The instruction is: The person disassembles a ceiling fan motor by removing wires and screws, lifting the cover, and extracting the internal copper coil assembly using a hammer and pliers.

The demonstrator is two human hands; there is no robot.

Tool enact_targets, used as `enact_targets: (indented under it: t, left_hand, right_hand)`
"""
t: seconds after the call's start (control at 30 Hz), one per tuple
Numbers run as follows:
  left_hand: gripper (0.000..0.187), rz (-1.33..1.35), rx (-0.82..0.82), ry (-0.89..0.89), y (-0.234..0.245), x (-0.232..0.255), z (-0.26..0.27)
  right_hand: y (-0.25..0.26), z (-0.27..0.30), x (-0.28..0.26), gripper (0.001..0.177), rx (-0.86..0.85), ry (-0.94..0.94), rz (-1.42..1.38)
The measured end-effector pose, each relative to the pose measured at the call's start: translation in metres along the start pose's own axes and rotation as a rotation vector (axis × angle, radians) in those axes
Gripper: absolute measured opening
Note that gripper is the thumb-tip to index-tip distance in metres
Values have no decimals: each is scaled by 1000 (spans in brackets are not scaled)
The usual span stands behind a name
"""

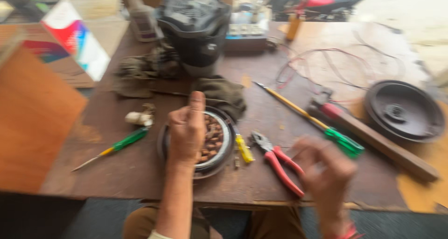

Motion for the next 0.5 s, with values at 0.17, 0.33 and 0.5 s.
enact_targets:
  t: [0.17,0.33,0.5]
  left_hand:
    - [67,-83,-90,21,-4,-1,-6]
    - [56,138,-81,49,-7,-8,1]
    - [39,-27,30,-179,2,15,19]
  right_hand:
    - [59,-51,63,16,-80,151,633]
    - [63,-59,118,27,-279,-11,728]
    - [46,-58,121,49,-552,-58,837]
Point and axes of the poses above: each hand's wrist, its own z-axis away from the middle knuckle, its own y-axis out of the back of the hand, x = y × z, the point moved 10 cm from there along -z, towards the middle knuckle, and after that the axes turned 2 degrees about y, right-handed, at the moved point
